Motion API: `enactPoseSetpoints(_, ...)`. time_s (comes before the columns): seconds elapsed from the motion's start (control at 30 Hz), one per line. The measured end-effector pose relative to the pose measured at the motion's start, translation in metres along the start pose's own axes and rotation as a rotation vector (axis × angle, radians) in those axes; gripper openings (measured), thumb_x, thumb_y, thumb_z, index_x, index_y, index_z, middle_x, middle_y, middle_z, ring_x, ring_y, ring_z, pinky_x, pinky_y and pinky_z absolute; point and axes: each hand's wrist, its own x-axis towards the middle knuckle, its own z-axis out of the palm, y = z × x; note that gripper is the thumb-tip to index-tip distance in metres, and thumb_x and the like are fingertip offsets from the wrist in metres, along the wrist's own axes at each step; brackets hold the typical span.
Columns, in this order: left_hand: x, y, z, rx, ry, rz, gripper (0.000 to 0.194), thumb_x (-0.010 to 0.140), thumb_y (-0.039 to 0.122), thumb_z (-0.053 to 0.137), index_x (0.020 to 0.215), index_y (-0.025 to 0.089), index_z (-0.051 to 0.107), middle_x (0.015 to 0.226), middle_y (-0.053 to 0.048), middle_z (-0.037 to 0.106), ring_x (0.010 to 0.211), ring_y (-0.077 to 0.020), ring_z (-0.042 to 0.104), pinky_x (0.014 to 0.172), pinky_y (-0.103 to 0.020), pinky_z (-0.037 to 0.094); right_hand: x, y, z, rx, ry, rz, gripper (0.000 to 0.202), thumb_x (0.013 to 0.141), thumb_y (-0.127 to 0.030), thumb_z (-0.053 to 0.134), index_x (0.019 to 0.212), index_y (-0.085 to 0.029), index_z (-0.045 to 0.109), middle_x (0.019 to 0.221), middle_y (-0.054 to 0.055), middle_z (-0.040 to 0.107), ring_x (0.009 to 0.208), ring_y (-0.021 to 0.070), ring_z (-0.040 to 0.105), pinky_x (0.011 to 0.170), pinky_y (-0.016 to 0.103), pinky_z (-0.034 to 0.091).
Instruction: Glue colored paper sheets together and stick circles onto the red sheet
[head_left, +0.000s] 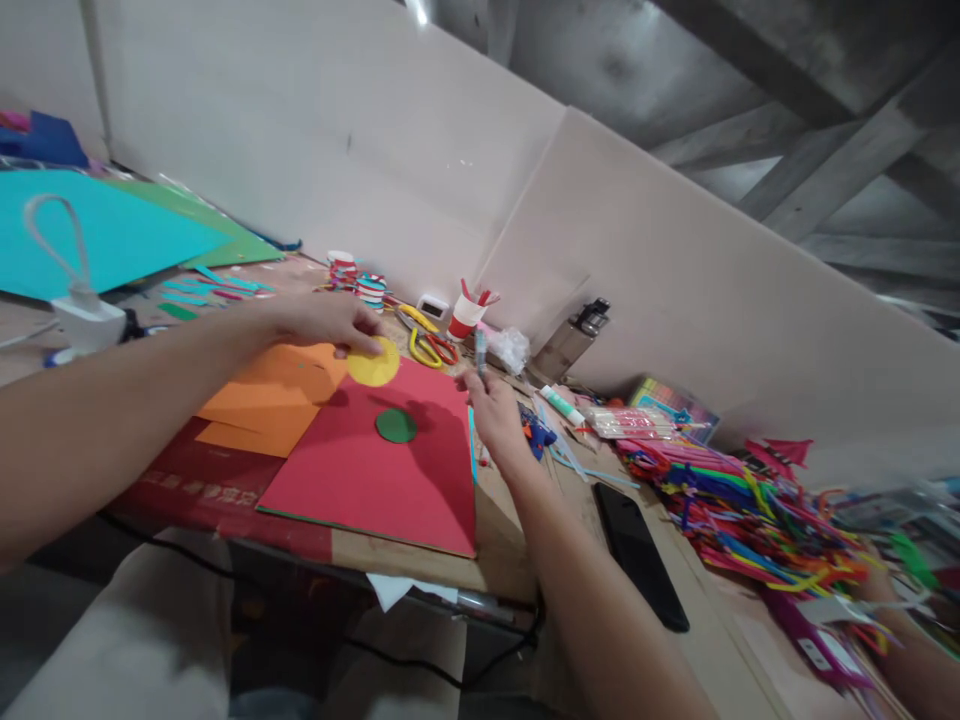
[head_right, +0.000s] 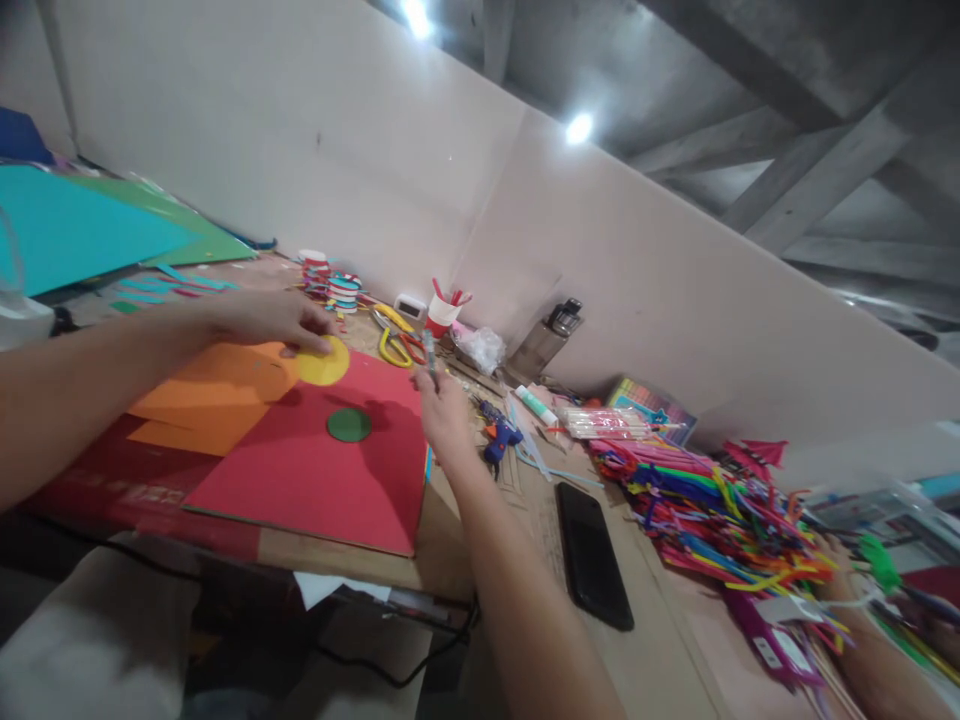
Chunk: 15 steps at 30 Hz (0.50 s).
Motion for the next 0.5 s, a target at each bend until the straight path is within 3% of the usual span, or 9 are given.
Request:
enactPoseSetpoints(0.13, 0.008, 0.046, 0.060, -0.092, -0.219, 0.030, 0.027, 0.078, 0.035, 0.059, 0.098, 0.018, 0.064, 0.080, -0.002, 0.065, 0.057, -0.0107, 0.056, 0.055, -0.022, 0.043, -0.022, 0.011, -0.025, -0.061, 0.150, -0.015, 0.040, 0.091, -0.046, 0.038, 0.087, -0.018, 0.066, 0.080, 0.004, 0.061, 0.080, 0.0185, 0.056, 0.073, 0.028, 0.040)
enactPoseSetpoints(0.27, 0.013, 0.064, 0.111, -0.142, -0.207, 0.001, 0.036, 0.073, 0.027, 0.062, 0.108, 0.019, 0.054, 0.088, -0.002, 0.065, 0.052, -0.0103, 0.057, 0.046, -0.021, 0.042, -0.039, 0.018, -0.030, -0.050, 0.187, 0.022, 0.039, 0.093, -0.048, 0.037, 0.085, -0.019, 0.063, 0.070, 0.002, 0.057, 0.073, 0.0186, 0.055, 0.070, 0.028, 0.041)
enactPoseSetpoints(0.37, 0.013, 0.067, 0.128, -0.053, -0.141, 0.059, 0.034, 0.070, 0.026, 0.068, 0.100, 0.019, 0.054, 0.086, -0.002, 0.065, 0.069, -0.0145, 0.061, 0.057, -0.023, 0.047, -0.042, 0.022, -0.027, 0.009, 0.175, 0.033, 0.040, 0.093, -0.050, 0.037, 0.087, -0.020, 0.062, 0.066, 0.001, 0.057, 0.068, 0.0177, 0.055, 0.066, 0.027, 0.041)
enactPoseSetpoints(0.5, 0.010, 0.070, 0.132, 0.140, -0.097, 0.183, 0.022, 0.073, 0.030, 0.069, 0.090, 0.019, 0.060, 0.084, -0.002, 0.063, 0.073, -0.0149, 0.058, 0.064, -0.025, 0.043, -0.041, 0.027, -0.027, 0.053, 0.161, 0.033, 0.044, 0.091, -0.054, 0.040, 0.086, -0.018, 0.064, 0.066, 0.001, 0.057, 0.065, 0.0162, 0.054, 0.063, 0.026, 0.041)
